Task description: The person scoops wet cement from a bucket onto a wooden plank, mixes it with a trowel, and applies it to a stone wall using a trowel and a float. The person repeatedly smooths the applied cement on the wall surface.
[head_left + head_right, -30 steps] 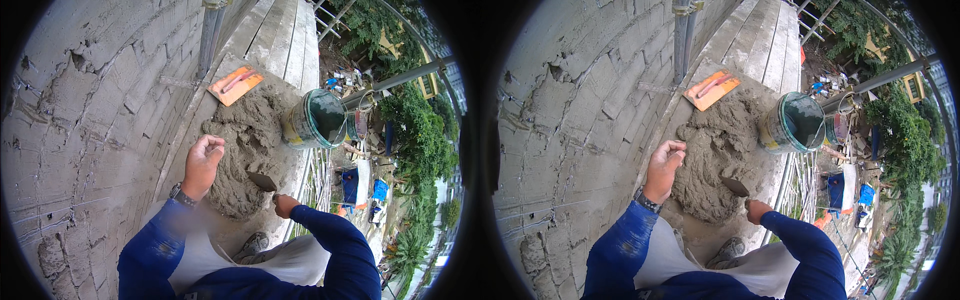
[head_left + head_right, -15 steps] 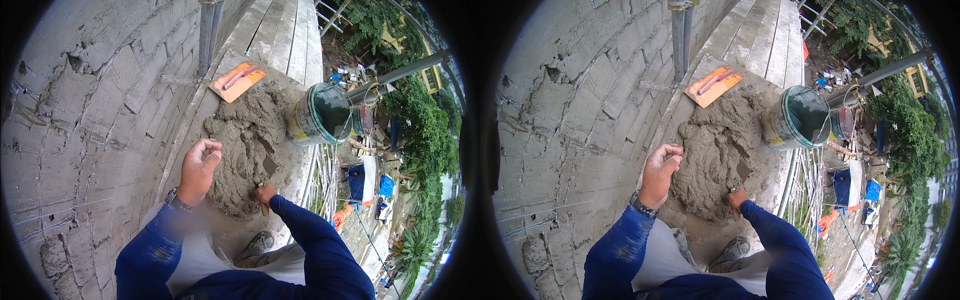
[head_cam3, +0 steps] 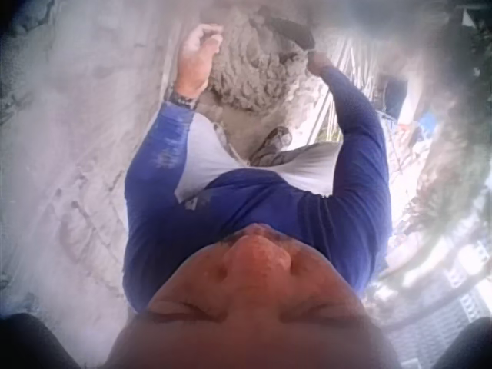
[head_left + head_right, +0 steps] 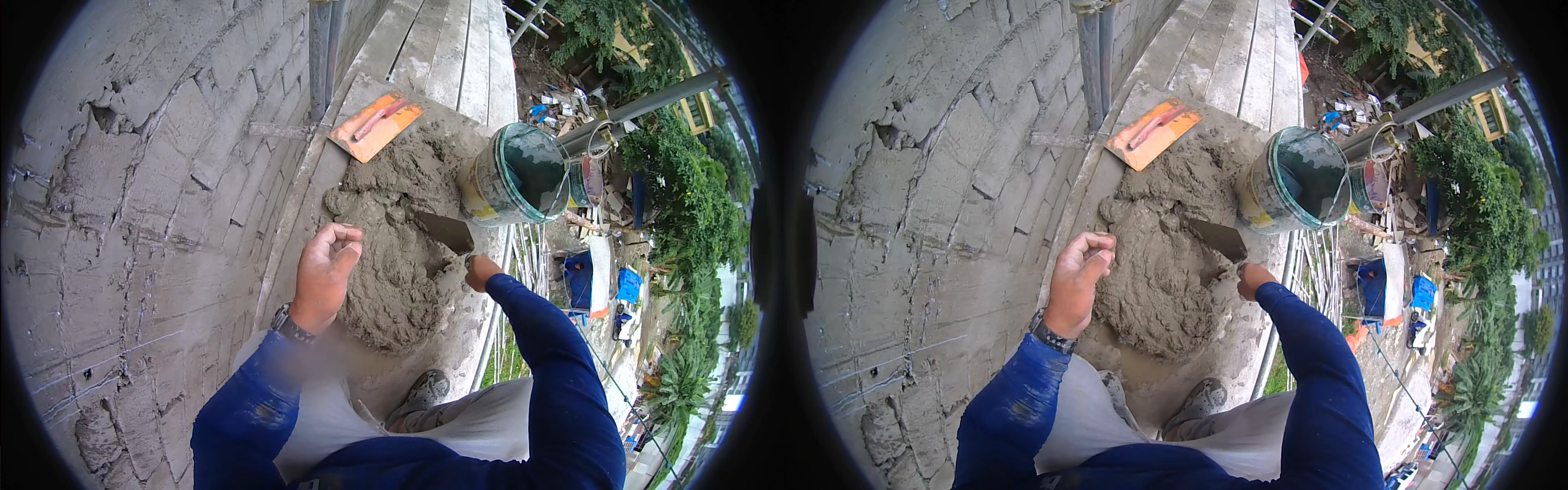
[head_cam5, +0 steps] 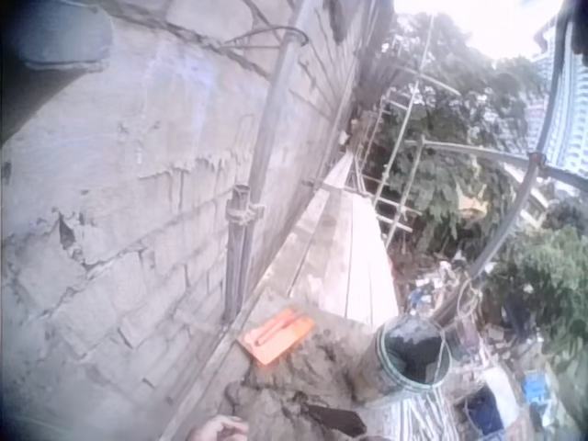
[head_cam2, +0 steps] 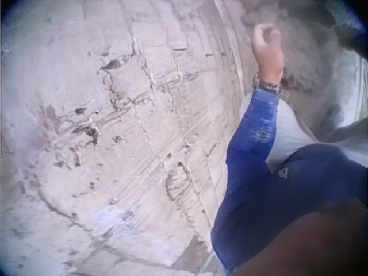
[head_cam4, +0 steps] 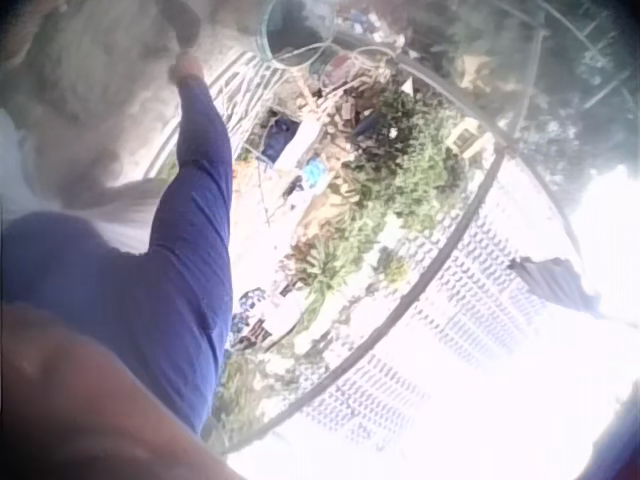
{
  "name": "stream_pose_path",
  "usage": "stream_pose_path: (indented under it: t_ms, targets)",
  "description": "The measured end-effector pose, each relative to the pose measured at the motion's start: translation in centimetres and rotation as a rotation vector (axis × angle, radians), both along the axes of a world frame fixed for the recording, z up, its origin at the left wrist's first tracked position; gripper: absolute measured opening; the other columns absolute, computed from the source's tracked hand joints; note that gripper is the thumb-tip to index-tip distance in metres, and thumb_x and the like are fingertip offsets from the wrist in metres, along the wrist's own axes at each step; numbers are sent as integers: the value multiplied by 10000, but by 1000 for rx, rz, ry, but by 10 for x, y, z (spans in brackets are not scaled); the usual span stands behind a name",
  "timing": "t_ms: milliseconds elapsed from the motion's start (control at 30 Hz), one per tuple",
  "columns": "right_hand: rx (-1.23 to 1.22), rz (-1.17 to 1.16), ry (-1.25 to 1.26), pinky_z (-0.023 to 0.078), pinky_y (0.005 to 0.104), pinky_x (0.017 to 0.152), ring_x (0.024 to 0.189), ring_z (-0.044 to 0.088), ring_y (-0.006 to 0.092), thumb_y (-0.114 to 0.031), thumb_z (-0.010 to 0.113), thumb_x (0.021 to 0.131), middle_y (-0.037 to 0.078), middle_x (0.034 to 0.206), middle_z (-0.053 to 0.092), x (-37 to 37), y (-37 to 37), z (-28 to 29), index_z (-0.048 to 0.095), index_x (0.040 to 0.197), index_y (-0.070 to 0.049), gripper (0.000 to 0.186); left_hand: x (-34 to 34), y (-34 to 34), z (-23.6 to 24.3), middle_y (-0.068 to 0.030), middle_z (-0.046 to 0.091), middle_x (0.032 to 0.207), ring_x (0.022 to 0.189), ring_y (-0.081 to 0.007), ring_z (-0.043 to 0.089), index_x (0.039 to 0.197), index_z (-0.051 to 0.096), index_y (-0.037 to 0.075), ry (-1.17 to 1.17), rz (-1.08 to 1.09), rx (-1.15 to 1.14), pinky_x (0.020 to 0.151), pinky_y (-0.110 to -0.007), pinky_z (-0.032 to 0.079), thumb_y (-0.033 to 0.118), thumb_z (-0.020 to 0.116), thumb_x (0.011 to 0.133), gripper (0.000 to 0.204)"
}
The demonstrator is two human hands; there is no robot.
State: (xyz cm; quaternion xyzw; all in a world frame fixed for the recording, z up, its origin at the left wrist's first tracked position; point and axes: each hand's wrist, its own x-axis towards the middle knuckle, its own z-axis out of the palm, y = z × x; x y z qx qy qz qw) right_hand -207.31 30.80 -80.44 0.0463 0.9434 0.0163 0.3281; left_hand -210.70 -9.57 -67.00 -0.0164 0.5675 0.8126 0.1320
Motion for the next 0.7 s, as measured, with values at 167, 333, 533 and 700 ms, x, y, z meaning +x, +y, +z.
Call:
stream_pose_path:
  t_ms: [167,333,533,700]
  targets:
    - [-670,-735,17,560,407,569,599,692,282,-96,636,793,159,651,669,51,-129,-98,656,706,49,170,-6,5,-5,-30,588,1079,883,-72,522,1078,603,36,-26,-11,23,774,-243,439,91,589,926,162]
    - [-653,-502,-337,549,413,537,568,672,270,-115,615,804,120,666,656,105,-112,18,647,719,10,155,-22,5,-14,1,610,948,848,-72,532,1024,625,32,-67,-173,-80,766,-250,445,124,627,911,145]
    - [-522,-639,-260,536,376,508,535,655,242,-184,645,832,122,659,649,109,-88,139,648,725,-8,206,-8,43,-27,10,622,840,757,-86,555,997,638,15,53,-704,-356,706,-261,476,246,679,914,249]
    - [-826,-1175,-85,516,401,482,519,624,235,-216,654,900,118,651,614,80,-110,129,608,831,19,249,11,66,-13,-52,670,827,674,-123,639,1025,623,-6,-14,-1152,-485,630,-293,524,328,686,928,353]
